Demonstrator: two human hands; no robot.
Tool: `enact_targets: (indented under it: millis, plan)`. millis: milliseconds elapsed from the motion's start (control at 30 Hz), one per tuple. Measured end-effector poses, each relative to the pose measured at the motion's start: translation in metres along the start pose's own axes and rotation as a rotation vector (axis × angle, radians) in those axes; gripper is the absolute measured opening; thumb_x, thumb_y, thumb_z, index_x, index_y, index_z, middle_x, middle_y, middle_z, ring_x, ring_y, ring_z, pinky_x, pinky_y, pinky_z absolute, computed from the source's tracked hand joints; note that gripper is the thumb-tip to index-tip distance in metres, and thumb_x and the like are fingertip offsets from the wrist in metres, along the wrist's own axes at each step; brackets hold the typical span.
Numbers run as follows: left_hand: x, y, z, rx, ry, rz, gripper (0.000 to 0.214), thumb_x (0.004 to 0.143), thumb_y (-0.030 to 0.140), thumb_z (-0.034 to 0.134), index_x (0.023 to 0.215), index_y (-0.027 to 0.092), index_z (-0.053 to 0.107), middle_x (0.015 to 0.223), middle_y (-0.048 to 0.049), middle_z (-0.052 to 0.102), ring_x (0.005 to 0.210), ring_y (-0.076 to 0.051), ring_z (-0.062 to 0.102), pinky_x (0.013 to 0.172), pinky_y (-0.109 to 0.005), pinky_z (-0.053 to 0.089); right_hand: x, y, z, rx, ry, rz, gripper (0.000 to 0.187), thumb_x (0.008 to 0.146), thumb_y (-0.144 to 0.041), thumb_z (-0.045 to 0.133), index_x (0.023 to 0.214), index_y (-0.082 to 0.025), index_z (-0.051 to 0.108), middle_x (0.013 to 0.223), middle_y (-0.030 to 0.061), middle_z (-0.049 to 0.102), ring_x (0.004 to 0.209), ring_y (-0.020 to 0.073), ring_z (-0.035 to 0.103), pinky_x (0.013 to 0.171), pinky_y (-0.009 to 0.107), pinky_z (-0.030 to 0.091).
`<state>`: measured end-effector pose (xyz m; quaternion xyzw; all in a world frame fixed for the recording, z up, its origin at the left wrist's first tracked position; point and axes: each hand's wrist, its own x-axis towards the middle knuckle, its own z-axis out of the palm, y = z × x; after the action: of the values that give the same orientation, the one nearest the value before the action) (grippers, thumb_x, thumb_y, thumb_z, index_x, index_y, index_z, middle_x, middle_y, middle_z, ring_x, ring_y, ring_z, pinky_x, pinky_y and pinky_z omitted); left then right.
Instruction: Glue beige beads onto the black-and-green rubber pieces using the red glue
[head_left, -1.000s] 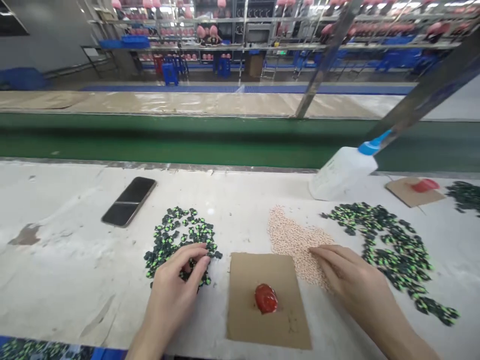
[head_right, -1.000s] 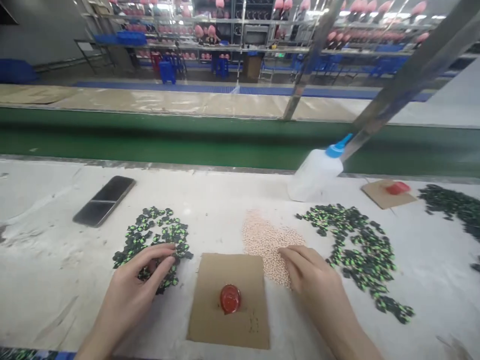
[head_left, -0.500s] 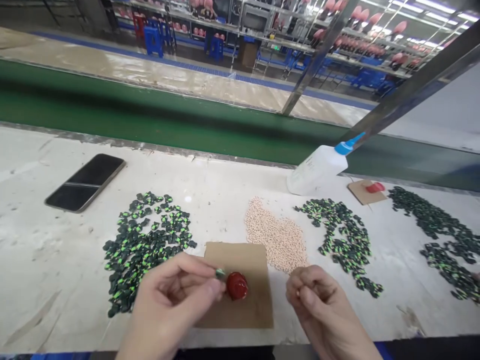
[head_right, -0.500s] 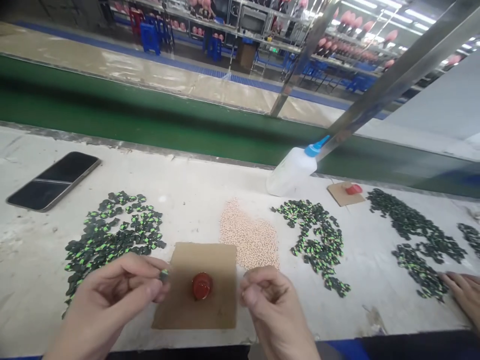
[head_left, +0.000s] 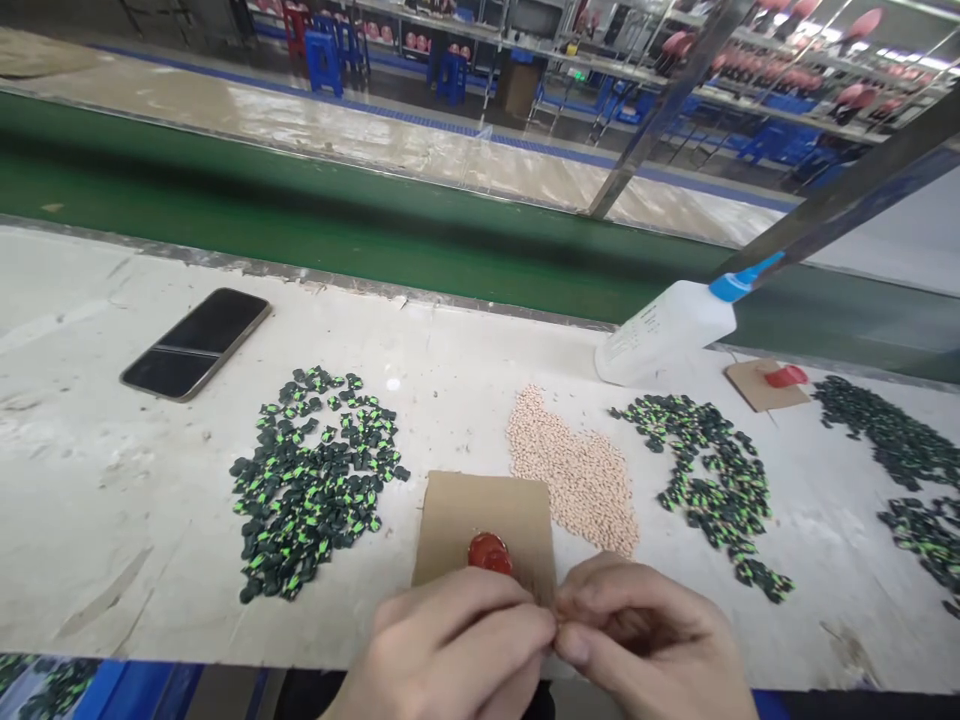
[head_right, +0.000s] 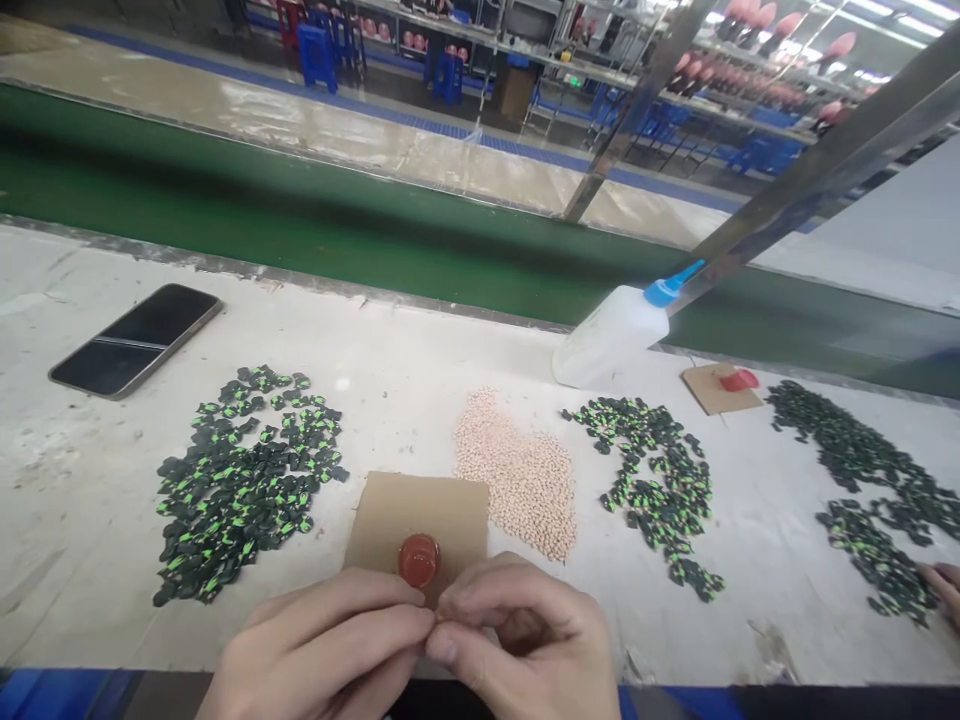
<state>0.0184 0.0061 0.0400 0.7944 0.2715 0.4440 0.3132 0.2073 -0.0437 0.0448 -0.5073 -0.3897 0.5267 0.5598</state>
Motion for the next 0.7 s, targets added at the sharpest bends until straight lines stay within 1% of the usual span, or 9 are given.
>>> enact_targets:
  millis: [67,167,267,333,400,500,600,700]
  plan:
    - [-0.001,0.000,0.000,-0.012,0.024,-0.003,0.022,0.089,-0.003,0.066,0.097,0.015,0.073,0.087,-0.0054,0.079,0.070,-0.012,0.076,0.073,-0.014,0.062,-0.001,0.000,0.001,-0.038,0.002,-0.022,0.024,0.079,-0.019,0.092,0.092,-0.038,0.086,0.086,-0.0002,0.084,0.070,0.0132,0.080,0.065,0.016,0.065]
    - [-0.004,0.000,0.005,-0.078,0.124,-0.069,0.024,0.087,-0.004,0.066,0.094,0.018,0.072,0.085,-0.0030,0.078,0.068,-0.010,0.075,0.071,-0.013,0.061,-0.003,0.002,0.005,-0.065,-0.008,-0.049,0.011,0.090,-0.030,0.083,0.097,-0.037,0.086,0.095,0.0025,0.083,0.079,0.0140,0.080,0.074,0.018,0.066]
    - [-0.008,0.000,0.009,-0.100,0.163,-0.103,0.023,0.088,-0.002,0.066,0.094,0.018,0.073,0.086,-0.0028,0.078,0.068,-0.010,0.075,0.070,-0.013,0.061,-0.005,0.006,0.008,-0.080,-0.057,-0.061,0.012,0.093,-0.026,0.079,0.096,-0.036,0.085,0.095,0.0032,0.081,0.088,0.0152,0.079,0.080,0.019,0.065]
    - [-0.011,0.000,0.010,-0.083,0.169,-0.105,0.023,0.088,-0.002,0.066,0.094,0.018,0.074,0.085,-0.0027,0.078,0.068,-0.010,0.074,0.071,-0.013,0.062,-0.007,0.008,0.009,-0.089,-0.078,-0.061,0.017,0.092,-0.021,0.078,0.096,-0.036,0.085,0.094,0.0031,0.081,0.089,0.0153,0.079,0.081,0.020,0.065]
    - [-0.013,-0.001,0.009,-0.080,0.154,-0.114,0.023,0.088,-0.003,0.066,0.094,0.018,0.073,0.085,-0.0030,0.078,0.068,-0.011,0.075,0.071,-0.013,0.062,-0.009,0.007,0.009,-0.122,-0.090,-0.066,0.022,0.092,-0.015,0.077,0.098,-0.035,0.084,0.095,0.0038,0.081,0.089,0.0157,0.079,0.081,0.020,0.065]
    - [-0.013,-0.002,0.002,-0.138,0.065,-0.150,0.023,0.089,-0.002,0.065,0.096,0.017,0.074,0.087,-0.0050,0.079,0.066,-0.012,0.075,0.070,-0.015,0.063,-0.009,0.004,0.011,-0.202,-0.091,-0.090,0.024,0.091,-0.010,0.075,0.098,-0.031,0.084,0.093,0.0058,0.081,0.086,0.0176,0.080,0.079,0.022,0.066]
    - [-0.010,-0.001,-0.006,-0.230,-0.005,-0.276,0.022,0.089,0.000,0.066,0.090,0.019,0.077,0.087,-0.0041,0.081,0.057,-0.010,0.071,0.064,-0.016,0.063,-0.008,-0.001,0.013,-0.282,-0.081,-0.107,0.025,0.089,-0.009,0.076,0.095,-0.031,0.084,0.088,0.0052,0.081,0.080,0.0188,0.079,0.073,0.024,0.067]
    - [-0.006,0.000,-0.014,-0.331,-0.068,-0.428,0.023,0.086,0.002,0.068,0.083,0.022,0.081,0.080,-0.0018,0.080,0.059,-0.012,0.071,0.062,-0.016,0.061,-0.006,-0.006,0.014,-0.381,-0.113,-0.139,0.027,0.086,-0.007,0.077,0.092,-0.032,0.084,0.084,0.0033,0.081,0.072,0.0185,0.078,0.067,0.025,0.066]
